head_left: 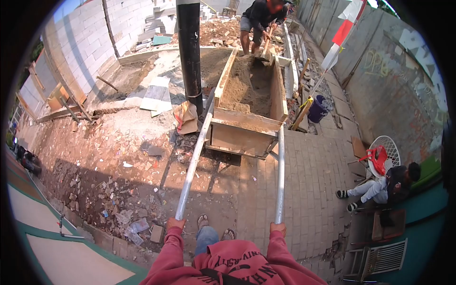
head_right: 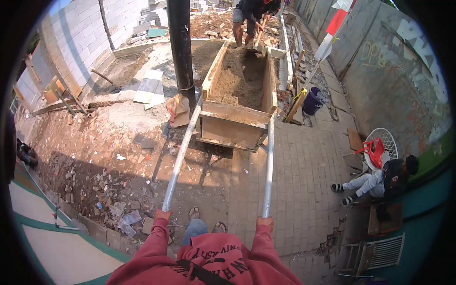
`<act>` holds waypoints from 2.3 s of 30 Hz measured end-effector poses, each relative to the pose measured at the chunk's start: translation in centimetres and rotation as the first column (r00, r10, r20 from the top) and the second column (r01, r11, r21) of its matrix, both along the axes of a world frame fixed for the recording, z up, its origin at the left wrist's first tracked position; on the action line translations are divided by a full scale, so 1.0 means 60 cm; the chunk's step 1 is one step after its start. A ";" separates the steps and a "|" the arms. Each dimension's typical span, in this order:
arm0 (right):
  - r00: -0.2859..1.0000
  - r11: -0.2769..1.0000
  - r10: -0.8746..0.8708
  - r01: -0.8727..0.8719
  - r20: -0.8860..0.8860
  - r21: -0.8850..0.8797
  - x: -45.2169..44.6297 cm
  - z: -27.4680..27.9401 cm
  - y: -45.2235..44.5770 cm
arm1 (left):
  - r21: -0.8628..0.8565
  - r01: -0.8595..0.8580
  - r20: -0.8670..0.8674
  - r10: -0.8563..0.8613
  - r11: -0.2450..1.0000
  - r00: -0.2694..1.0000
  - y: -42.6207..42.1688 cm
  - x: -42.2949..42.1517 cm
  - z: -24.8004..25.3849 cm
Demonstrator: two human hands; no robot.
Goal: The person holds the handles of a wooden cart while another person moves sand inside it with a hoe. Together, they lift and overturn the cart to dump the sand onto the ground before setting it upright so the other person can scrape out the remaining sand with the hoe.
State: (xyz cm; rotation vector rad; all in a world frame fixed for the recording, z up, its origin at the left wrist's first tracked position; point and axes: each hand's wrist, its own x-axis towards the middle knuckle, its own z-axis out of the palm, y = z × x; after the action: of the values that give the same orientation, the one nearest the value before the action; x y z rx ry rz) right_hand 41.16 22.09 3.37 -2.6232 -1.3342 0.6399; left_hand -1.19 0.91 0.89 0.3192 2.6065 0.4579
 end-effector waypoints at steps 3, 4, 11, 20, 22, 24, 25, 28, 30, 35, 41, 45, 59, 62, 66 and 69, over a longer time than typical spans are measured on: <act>1.000 1.000 0.004 -0.004 -0.004 0.001 -0.002 0.003 0.000 | 0.020 0.008 0.009 -0.008 1.000 1.000 -0.004 -0.006 -0.014; 1.000 1.000 0.007 -0.007 -0.003 -0.001 -0.001 0.003 -0.001 | 0.002 0.004 0.015 -0.004 1.000 1.000 -0.003 -0.006 -0.012; 1.000 1.000 0.005 -0.004 -0.008 0.002 -0.002 0.002 0.000 | -0.007 -0.002 0.036 0.002 1.000 0.999 -0.004 -0.008 -0.018; 1.000 1.000 0.006 -0.006 0.005 -0.015 -0.002 0.006 0.000 | 0.004 0.002 0.037 -0.003 1.000 0.999 -0.004 -0.007 -0.018; 1.000 1.000 -0.001 0.002 0.008 -0.019 -0.001 0.006 0.001 | -0.003 -0.007 0.050 0.007 1.000 0.999 -0.003 -0.006 -0.017; 1.000 1.000 0.002 -0.002 0.003 -0.024 0.000 0.004 0.001 | -0.009 -0.014 0.064 0.015 1.000 0.998 -0.004 -0.007 -0.023; 1.000 1.000 0.005 -0.005 -0.001 -0.029 0.000 0.005 0.002 | 0.005 -0.006 0.058 0.006 1.000 0.998 -0.006 -0.009 -0.030; 1.000 0.999 0.004 -0.005 -0.005 -0.036 -0.004 0.015 -0.001 | 0.011 0.001 0.054 -0.002 1.000 0.999 -0.008 -0.013 -0.038; 1.000 0.999 0.006 -0.006 0.000 -0.032 -0.003 0.013 -0.003 | 0.003 0.001 0.061 -0.001 1.000 0.998 -0.007 -0.011 -0.036; 1.000 0.999 0.004 -0.005 -0.020 -0.035 -0.007 0.023 -0.003 | -0.002 0.008 0.045 -0.008 1.000 0.999 -0.004 -0.009 -0.022; 1.000 0.999 0.011 -0.012 -0.010 -0.037 -0.007 0.023 0.000 | 0.010 -0.005 0.059 0.005 1.000 0.998 -0.001 -0.004 -0.001; 1.000 0.999 0.012 -0.012 -0.006 -0.031 -0.004 0.015 0.000 | -0.025 0.003 0.039 -0.002 1.000 0.999 -0.001 -0.004 -0.002; 1.000 1.000 0.008 -0.007 0.017 -0.028 0.002 -0.002 0.002 | -0.008 0.007 0.023 -0.007 1.000 1.000 -0.003 -0.005 -0.014; 1.000 1.000 0.010 -0.009 0.024 -0.022 0.002 -0.004 0.002 | 0.011 0.012 0.043 -0.012 1.000 0.999 -0.001 -0.003 -0.002; 1.000 1.000 0.012 -0.012 0.024 -0.024 0.004 -0.006 0.001 | -0.009 -0.011 0.052 0.011 1.000 0.999 0.000 -0.002 0.000; 1.000 1.000 0.018 -0.018 0.015 -0.013 0.005 -0.007 0.001 | 0.004 -0.006 0.036 0.006 1.000 0.999 -0.004 -0.005 -0.017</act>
State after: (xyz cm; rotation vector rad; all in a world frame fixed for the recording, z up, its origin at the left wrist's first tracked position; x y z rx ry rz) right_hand 41.46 22.17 2.98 -2.6341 -1.3639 0.6344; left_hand -1.47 0.69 -0.14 0.3016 2.5722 0.4665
